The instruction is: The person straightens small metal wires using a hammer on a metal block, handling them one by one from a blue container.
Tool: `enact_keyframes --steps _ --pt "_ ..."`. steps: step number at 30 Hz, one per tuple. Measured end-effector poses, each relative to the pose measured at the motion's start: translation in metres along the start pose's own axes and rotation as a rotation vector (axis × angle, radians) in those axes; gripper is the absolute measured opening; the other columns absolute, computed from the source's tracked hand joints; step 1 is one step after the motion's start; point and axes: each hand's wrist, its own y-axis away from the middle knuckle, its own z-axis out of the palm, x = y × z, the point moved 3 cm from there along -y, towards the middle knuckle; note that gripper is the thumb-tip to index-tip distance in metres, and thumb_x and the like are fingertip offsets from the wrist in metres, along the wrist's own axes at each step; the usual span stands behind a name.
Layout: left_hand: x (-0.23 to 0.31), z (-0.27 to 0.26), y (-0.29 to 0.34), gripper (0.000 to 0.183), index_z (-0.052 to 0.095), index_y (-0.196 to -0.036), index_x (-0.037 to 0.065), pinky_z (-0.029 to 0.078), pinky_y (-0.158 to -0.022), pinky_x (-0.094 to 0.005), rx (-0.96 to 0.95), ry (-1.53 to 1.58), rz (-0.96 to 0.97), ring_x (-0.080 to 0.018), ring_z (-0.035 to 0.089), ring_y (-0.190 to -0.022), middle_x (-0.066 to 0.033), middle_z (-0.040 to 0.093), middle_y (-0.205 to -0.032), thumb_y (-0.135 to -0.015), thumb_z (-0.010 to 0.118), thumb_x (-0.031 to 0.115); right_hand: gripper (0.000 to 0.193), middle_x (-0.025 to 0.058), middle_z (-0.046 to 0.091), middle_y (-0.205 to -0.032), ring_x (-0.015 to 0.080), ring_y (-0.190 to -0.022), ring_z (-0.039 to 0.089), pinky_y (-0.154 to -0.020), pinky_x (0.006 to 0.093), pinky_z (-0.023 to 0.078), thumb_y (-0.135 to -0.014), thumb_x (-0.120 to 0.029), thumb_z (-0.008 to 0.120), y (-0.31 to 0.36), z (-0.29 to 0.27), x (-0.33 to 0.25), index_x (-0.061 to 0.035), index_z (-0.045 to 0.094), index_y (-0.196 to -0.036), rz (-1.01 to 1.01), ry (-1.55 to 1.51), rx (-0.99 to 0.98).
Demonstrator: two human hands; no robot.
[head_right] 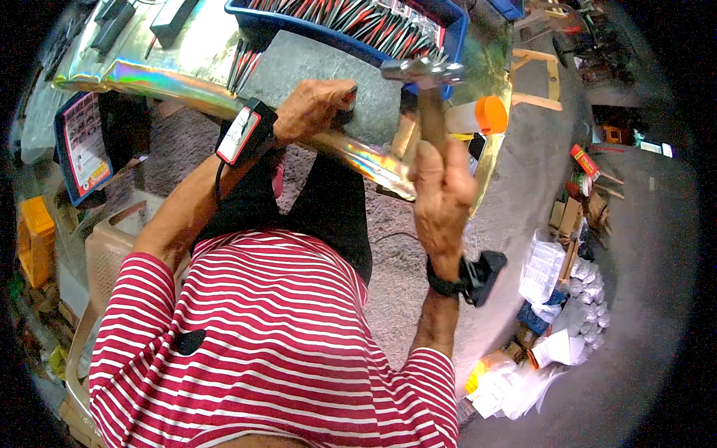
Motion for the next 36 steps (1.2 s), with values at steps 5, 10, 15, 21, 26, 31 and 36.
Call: enact_keyframes --steps 5,10,15,21,26,31,36 --pt "-0.001 -0.003 0.002 0.008 0.041 -0.074 0.002 0.042 -0.052 -0.0344 0.003 0.025 -0.031 -0.0293 0.056 -0.063 -0.0127 0.050 -0.065 -0.072 0.048 -0.001 0.025 0.0072 0.053 -0.064 0.0131 -0.052 0.048 -0.047 0.0230 0.036 -0.084 -0.018 0.049 0.012 -0.021 -0.051 0.0009 0.047 -0.099 -0.238 -0.163 0.193" --pt "0.002 0.003 0.000 0.007 0.041 -0.075 0.002 0.043 -0.053 -0.0341 -0.016 0.044 -0.021 -0.0281 0.056 -0.064 -0.0125 0.051 -0.066 -0.072 0.046 -0.002 0.016 0.0090 0.053 -0.060 0.0215 -0.049 0.050 -0.045 0.0330 0.038 -0.082 -0.011 0.049 -0.012 0.018 0.000 -0.0012 0.051 -0.095 -0.267 0.626 -0.090" --pt "-0.002 0.004 0.003 0.008 0.042 -0.077 0.003 0.044 -0.055 -0.0342 -0.037 0.085 -0.045 -0.0286 0.056 -0.065 -0.0124 0.051 -0.067 -0.072 0.045 -0.003 0.018 -0.0017 0.044 -0.057 0.0066 -0.051 0.038 -0.045 0.0219 0.031 -0.086 -0.019 0.047 -0.005 0.000 -0.029 -0.0016 0.052 -0.090 -0.365 0.349 0.119" --pt "-0.001 0.003 0.000 0.010 0.042 -0.078 0.003 0.043 -0.055 -0.0354 -0.015 0.020 -0.015 -0.0302 0.055 -0.065 -0.0125 0.051 -0.067 -0.071 0.046 -0.003 0.019 0.0023 0.049 -0.060 0.0101 -0.048 0.044 -0.043 0.0241 0.034 -0.086 -0.018 0.045 0.001 0.000 -0.020 -0.0013 0.052 -0.092 -0.623 0.402 0.164" --pt "-0.001 0.002 -0.001 0.012 0.043 -0.081 0.004 0.042 -0.055 -0.0368 -0.038 0.082 -0.040 -0.0321 0.054 -0.066 -0.0131 0.051 -0.067 -0.070 0.049 0.002 0.017 0.0059 0.047 -0.061 0.0133 -0.050 0.045 -0.044 0.0271 0.035 -0.086 -0.017 0.045 0.005 0.016 -0.001 -0.0019 0.052 -0.089 -0.358 0.605 0.045" --pt "0.001 0.002 -0.001 0.020 0.044 -0.085 0.003 0.043 -0.056 -0.0366 -0.045 0.109 -0.040 -0.0322 0.054 -0.067 -0.0136 0.051 -0.073 -0.067 0.050 -0.003 0.027 0.0015 0.042 -0.053 0.0075 -0.043 0.039 -0.037 0.0220 0.031 -0.087 -0.026 0.045 -0.002 0.022 0.048 -0.0021 0.046 -0.076 -0.094 0.149 0.075" --pt "0.004 0.004 -0.002 0.020 0.043 -0.086 0.002 0.043 -0.056 -0.0368 -0.066 0.050 -0.109 -0.0324 0.055 -0.070 -0.0138 0.053 -0.073 -0.067 0.051 -0.003 0.028 0.0032 0.045 -0.052 0.0049 -0.037 0.037 -0.029 0.0178 0.029 -0.087 -0.027 0.044 0.009 0.062 0.094 -0.0010 0.048 -0.076 0.358 -0.441 -0.026"
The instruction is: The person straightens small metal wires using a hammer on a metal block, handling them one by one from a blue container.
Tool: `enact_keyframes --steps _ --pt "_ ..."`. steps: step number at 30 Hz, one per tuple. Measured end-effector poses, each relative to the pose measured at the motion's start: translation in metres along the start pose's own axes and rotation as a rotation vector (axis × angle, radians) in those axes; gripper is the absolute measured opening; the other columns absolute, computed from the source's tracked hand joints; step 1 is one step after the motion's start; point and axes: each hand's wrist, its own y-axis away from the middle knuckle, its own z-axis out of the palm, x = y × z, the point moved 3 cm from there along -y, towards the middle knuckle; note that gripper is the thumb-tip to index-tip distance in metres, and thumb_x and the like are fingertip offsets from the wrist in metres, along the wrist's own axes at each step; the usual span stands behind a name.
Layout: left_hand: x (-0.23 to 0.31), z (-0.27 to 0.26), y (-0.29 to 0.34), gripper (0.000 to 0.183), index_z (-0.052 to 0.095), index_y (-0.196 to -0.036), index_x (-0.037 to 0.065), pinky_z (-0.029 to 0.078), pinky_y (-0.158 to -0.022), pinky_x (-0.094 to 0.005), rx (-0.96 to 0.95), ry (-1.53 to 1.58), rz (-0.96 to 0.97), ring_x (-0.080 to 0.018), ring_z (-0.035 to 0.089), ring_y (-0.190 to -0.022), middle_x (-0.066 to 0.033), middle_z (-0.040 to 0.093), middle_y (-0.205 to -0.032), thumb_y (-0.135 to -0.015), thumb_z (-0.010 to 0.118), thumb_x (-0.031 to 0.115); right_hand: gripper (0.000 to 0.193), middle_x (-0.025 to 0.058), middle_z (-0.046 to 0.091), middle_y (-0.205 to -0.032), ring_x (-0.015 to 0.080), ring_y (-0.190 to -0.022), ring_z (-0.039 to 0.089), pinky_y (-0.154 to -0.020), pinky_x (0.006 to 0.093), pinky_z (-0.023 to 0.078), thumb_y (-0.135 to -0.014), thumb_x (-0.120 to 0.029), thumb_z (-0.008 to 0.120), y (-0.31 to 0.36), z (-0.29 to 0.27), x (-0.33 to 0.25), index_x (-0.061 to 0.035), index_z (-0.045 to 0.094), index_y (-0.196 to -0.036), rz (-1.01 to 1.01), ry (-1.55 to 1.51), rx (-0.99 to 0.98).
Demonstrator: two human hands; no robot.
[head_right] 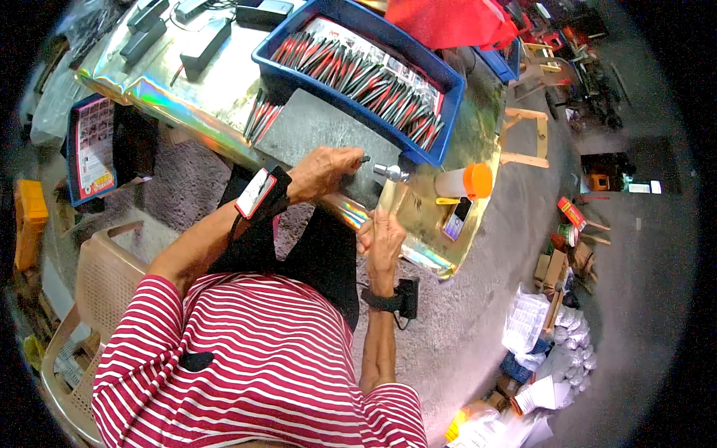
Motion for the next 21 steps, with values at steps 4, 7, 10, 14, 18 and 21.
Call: enact_keyframes --steps 4,7,10,14,18,21 --pt "-0.001 -0.007 -0.006 0.022 0.043 -0.087 0.001 0.044 -0.057 -0.0347 0.014 0.059 -0.039 -0.0322 0.056 -0.069 -0.0155 0.054 -0.073 -0.068 0.053 -0.003 0.032 0.0062 0.046 -0.053 0.0065 -0.038 0.039 -0.030 0.0192 0.035 -0.086 -0.029 0.045 -0.002 0.007 0.015 0.0008 0.048 -0.077 0.150 -0.189 -0.055" --pt "-0.008 -0.027 -0.018 0.021 0.043 -0.088 0.001 0.044 -0.056 -0.0337 0.124 0.189 -0.131 -0.0316 0.057 -0.068 -0.0169 0.054 -0.074 -0.069 0.053 -0.003 0.033 0.0079 0.048 -0.055 0.0090 -0.039 0.042 -0.032 0.0203 0.037 -0.086 -0.030 0.044 -0.001 0.012 0.024 0.0029 0.048 -0.081 0.208 -0.253 -0.059" --pt "-0.031 -0.048 -0.039 0.016 0.043 -0.085 0.000 0.044 -0.053 -0.0330 0.255 -0.009 -0.128 -0.0250 0.057 -0.062 -0.0157 0.054 -0.070 -0.073 0.053 -0.002 0.035 0.0096 0.049 -0.055 0.0105 -0.039 0.045 -0.034 0.0220 0.041 -0.087 -0.031 0.042 -0.002 0.011 0.026 0.0034 0.047 -0.081 0.177 -0.188 -0.080" --pt "-0.079 -0.083 -0.062 0.011 0.046 -0.083 0.001 0.043 -0.051 -0.0332 0.310 -0.257 -0.272 -0.0234 0.055 -0.056 -0.0138 0.054 -0.065 -0.075 0.053 0.003 0.035 0.0110 0.051 -0.058 0.0120 -0.042 0.048 -0.037 0.0241 0.045 -0.087 -0.031 0.040 -0.002 0.007 0.027 0.0036 0.046 -0.085 0.209 -0.163 -0.092" --pt "-0.130 -0.120 -0.062 0.009 0.047 -0.078 0.001 0.043 -0.051 -0.0398 0.359 -0.583 -0.343 -0.0312 0.056 -0.056 -0.0189 0.053 -0.059 -0.074 0.052 0.008 0.033 0.0112 0.052 -0.061 0.0116 -0.044 0.049 -0.039 0.0243 0.046 -0.088 -0.029 0.039 0.001 0.011 0.022 0.0030 0.046 -0.087 0.188 -0.141 -0.135" --pt "-0.151 -0.130 -0.066 0.008 0.046 -0.075 0.002 0.042 -0.051 -0.0424 0.251 -0.676 -0.460 -0.0352 0.055 -0.057 -0.0201 0.053 -0.060 -0.068 0.049 0.004 0.032 0.0107 0.052 -0.062 0.0116 -0.046 0.051 -0.042 0.0247 0.048 -0.088 -0.029 0.039 0.002 0.009 0.023 0.0027 0.046 -0.087 0.222 -0.138 -0.121"
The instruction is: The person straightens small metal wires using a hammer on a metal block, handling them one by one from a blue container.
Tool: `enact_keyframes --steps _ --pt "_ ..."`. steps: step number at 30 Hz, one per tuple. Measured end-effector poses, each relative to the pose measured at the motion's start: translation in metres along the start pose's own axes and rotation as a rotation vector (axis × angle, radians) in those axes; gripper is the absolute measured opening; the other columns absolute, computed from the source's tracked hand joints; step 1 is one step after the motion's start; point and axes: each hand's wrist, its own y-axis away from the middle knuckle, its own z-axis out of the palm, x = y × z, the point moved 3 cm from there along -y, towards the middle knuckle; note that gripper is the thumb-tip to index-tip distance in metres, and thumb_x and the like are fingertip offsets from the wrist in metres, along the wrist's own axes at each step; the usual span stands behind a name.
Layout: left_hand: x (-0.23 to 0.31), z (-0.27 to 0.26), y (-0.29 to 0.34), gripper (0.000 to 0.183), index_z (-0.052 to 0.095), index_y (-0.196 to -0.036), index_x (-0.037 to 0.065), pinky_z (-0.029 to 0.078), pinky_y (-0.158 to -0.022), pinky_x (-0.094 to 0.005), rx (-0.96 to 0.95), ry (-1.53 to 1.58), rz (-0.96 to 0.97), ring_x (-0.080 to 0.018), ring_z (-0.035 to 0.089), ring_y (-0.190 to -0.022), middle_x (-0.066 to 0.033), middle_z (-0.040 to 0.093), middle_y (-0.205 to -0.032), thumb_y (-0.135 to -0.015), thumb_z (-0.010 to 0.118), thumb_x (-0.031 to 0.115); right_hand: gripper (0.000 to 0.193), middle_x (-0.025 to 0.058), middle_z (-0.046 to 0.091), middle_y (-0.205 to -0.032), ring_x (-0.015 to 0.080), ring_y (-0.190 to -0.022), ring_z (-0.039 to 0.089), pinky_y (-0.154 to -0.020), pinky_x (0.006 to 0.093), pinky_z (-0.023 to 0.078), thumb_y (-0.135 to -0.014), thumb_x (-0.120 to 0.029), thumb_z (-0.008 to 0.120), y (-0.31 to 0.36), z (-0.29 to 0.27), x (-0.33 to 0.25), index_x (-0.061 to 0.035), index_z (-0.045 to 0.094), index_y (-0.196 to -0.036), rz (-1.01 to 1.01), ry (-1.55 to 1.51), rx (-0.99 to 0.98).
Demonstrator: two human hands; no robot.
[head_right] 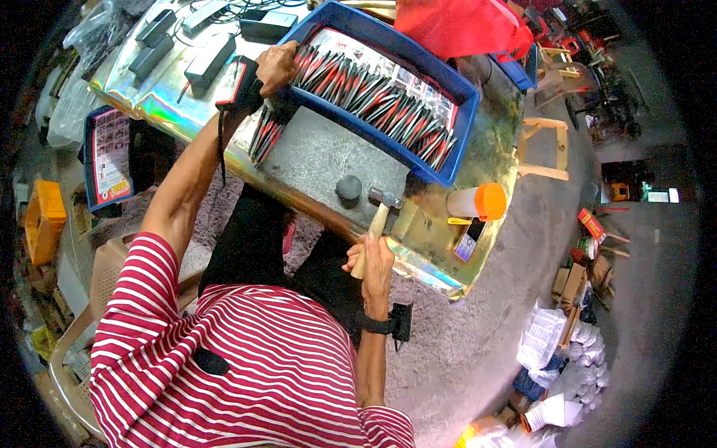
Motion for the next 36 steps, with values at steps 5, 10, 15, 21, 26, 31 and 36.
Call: enact_keyframes --steps 5,10,15,21,26,31,36 --pt "-0.026 0.016 0.004 0.010 0.045 -0.073 0.004 0.040 -0.051 -0.0416 0.110 0.118 0.236 -0.0348 0.053 -0.060 -0.0177 0.051 -0.062 -0.073 0.047 0.013 0.031 0.0084 0.052 -0.064 0.0100 -0.051 0.051 -0.046 0.0233 0.046 -0.089 -0.028 0.037 0.001 -0.008 0.006 0.0004 0.047 -0.086 0.014 -0.022 0.017" --pt "-0.043 0.021 -0.001 0.013 0.046 -0.080 0.004 0.041 -0.055 -0.0406 0.095 0.031 0.249 -0.0345 0.054 -0.064 -0.0179 0.053 -0.068 -0.074 0.048 0.015 0.034 0.0032 0.051 -0.069 0.0097 -0.053 0.048 -0.048 0.0233 0.040 -0.088 -0.034 0.039 0.002 -0.023 -0.005 -0.0044 0.055 -0.081 -0.066 0.153 0.100" --pt "-0.046 0.026 -0.008 0.018 0.047 -0.088 0.005 0.043 -0.059 -0.0396 0.081 -0.029 0.287 -0.0342 0.055 -0.068 -0.0182 0.055 -0.074 -0.075 0.049 0.017 0.022 0.0079 0.054 -0.064 0.0106 -0.049 0.050 -0.045 0.0215 0.042 -0.083 -0.017 0.046 -0.011 -0.074 0.008 0.0032 0.053 -0.080 -0.141 0.059 0.219" --pt "-0.063 0.023 -0.005 0.026 0.049 -0.097 0.006 0.044 -0.063 -0.0383 0.118 -0.037 0.339 -0.0339 0.056 -0.073 -0.0186 0.057 -0.081 -0.076 0.051 0.020 0.013 0.0086 0.055 -0.061 0.0127 -0.048 0.052 -0.041 0.0237 0.043 -0.079 -0.010 0.049 -0.052 -0.114 0.019 0.0029 0.053 -0.078 -0.335 0.246 0.502" --pt "-0.044 -0.005 0.028 0.027 0.053 -0.099 0.004 0.045 -0.070 -0.0330 0.258 0.273 0.198 -0.0259 0.058 -0.078 -0.0140 0.059 -0.084 -0.073 0.050 0.010 0.009 0.0104 0.055 -0.064 0.0180 -0.056 0.054 -0.052 0.0312 0.044 -0.074 -0.007 0.049 -0.074 -0.139 0.033 0.0006 0.054 -0.075 -0.428 0.602 0.656" --pt "-0.058 -0.038 0.082 0.027 0.055 -0.099 0.002 0.047 -0.071 -0.0309 0.276 0.416 -0.062 -0.0215 0.058 -0.080 -0.0117 0.059 -0.089 -0.075 0.051 0.013 0.009 0.0141 0.055 -0.067 0.0271 -0.063 0.054 -0.059 0.0352 0.042 -0.072 -0.008 0.049 -0.070 -0.121 0.013 0.0003 0.053 -0.072 -0.575 0.829 0.658" --pt "-0.084 -0.028 0.128 0.023 0.052 -0.099 0.000 0.047 -0.062 -0.0228 0.176 0.724 -0.277 -0.0124 0.055 -0.073 -0.0084 0.056 -0.088 -0.078 0.049 0.006 0.007 0.0149 0.053 -0.069 0.0297 -0.064 0.053 -0.059 0.0376 0.042 -0.071 -0.008 0.049 -0.076 -0.133 0.015 -0.0021 0.052 -0.073 -0.621 1.035 0.638"
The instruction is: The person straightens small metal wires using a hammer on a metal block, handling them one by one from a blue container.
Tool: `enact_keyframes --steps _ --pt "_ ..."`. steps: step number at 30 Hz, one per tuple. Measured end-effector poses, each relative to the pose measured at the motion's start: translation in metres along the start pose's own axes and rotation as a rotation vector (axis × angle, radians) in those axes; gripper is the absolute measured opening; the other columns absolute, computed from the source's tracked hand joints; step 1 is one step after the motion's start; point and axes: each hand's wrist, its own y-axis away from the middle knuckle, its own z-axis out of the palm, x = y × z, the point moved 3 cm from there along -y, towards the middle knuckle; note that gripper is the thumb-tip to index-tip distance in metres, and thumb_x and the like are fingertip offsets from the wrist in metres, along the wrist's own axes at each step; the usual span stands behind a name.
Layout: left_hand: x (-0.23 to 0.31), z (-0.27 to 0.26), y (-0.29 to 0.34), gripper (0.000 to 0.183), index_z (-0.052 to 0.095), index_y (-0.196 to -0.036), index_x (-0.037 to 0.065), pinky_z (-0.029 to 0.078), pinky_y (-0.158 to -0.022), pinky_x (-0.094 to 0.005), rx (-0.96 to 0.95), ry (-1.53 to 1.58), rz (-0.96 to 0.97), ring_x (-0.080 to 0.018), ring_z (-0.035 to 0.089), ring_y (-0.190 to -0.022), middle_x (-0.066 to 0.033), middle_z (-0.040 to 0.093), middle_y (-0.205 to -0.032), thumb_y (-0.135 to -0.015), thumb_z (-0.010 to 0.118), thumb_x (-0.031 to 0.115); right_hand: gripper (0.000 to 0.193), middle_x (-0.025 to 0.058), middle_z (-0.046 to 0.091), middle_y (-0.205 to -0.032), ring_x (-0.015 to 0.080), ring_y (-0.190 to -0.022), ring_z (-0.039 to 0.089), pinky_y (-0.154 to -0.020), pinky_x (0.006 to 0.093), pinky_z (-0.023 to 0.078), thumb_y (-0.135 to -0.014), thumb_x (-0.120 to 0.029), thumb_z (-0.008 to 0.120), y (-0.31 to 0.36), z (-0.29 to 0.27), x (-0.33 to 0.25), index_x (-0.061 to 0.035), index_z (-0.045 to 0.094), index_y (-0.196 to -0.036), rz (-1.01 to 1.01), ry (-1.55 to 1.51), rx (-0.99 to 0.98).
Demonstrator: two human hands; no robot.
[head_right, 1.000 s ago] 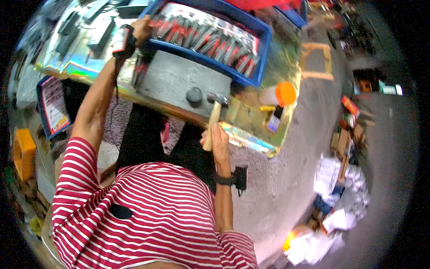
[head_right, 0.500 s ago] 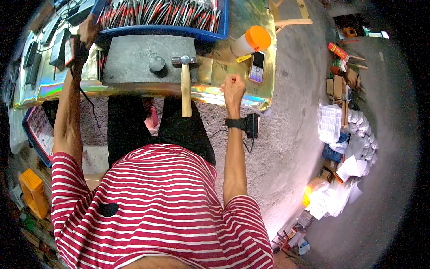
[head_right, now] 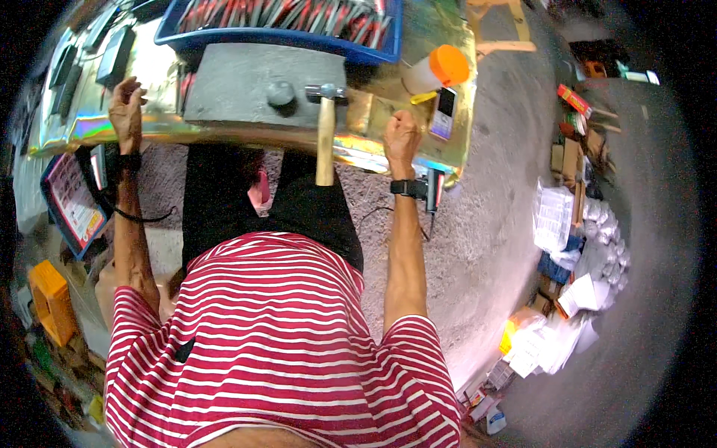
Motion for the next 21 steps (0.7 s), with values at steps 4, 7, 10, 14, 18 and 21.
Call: enact_keyframes --steps 4,7,10,14,18,21 --pt "-0.029 -0.018 0.023 0.026 0.050 -0.102 -0.002 0.048 -0.061 -0.0248 -0.092 -0.036 0.034 -0.0147 0.056 -0.071 -0.0108 0.057 -0.087 -0.078 0.052 0.006 0.008 0.0142 0.053 -0.071 0.0301 -0.068 0.053 -0.061 0.0388 0.042 -0.069 -0.011 0.052 -0.004 0.008 -0.003 -0.0049 0.054 -0.074 -0.192 0.072 -0.009" --pt "-0.019 -0.004 0.038 0.024 0.051 -0.099 -0.003 0.047 -0.052 -0.0251 -0.090 0.026 -0.041 -0.0144 0.055 -0.059 -0.0106 0.058 -0.076 -0.077 0.049 0.007 0.012 0.0172 0.052 -0.073 0.0318 -0.068 0.052 -0.060 0.0391 0.041 -0.073 -0.014 0.049 -0.007 0.008 0.012 -0.0022 0.052 -0.075 -0.315 0.138 -0.084" --pt "-0.001 0.006 0.042 0.026 0.055 -0.088 -0.005 0.045 -0.069 -0.0310 -0.042 -0.109 -0.060 -0.0227 0.058 -0.074 -0.0170 0.059 -0.081 -0.069 0.045 0.009 0.018 0.0201 0.048 -0.065 0.0348 -0.065 0.050 -0.058 0.0422 0.039 -0.075 -0.014 0.043 -0.011 0.008 0.012 0.0012 0.047 -0.067 -0.324 0.168 -0.181" --pt "0.004 0.010 0.043 0.024 0.056 -0.085 -0.004 0.045 -0.068 -0.0321 -0.045 -0.143 -0.097 -0.0254 0.058 -0.073 -0.0170 0.060 -0.076 -0.068 0.044 0.008 0.025 0.0231 0.052 -0.074 0.0373 -0.070 0.051 -0.062 0.0431 0.040 -0.075 -0.020 0.046 -0.025 0.009 0.015 0.0039 0.051 -0.076 -0.273 0.218 -0.380" --pt "0.003 0.022 0.034 0.024 0.056 -0.087 -0.003 0.046 -0.065 -0.0336 -0.096 -0.267 -0.009 -0.0259 0.058 -0.071 -0.0169 0.060 -0.078 -0.069 0.048 0.010 0.029 0.0234 0.048 -0.058 0.0375 -0.056 0.049 -0.055 0.0447 0.039 -0.070 -0.022 0.048 -0.033 0.013 0.014 0.0048 0.049 -0.058 -0.202 0.219 -0.505" --pt "0.012 0.033 0.029 0.028 0.054 -0.091 -0.003 0.046 -0.065 -0.0352 -0.142 -0.375 -0.007 -0.0267 0.058 -0.072 -0.0185 0.059 -0.082 -0.069 0.052 0.015 0.031 0.0212 0.044 -0.049 0.0342 -0.047 0.047 -0.049 0.0429 0.037 -0.068 -0.021 0.048 -0.031 0.011 0.009 0.0044 0.045 -0.050 -0.186 0.167 -0.516"
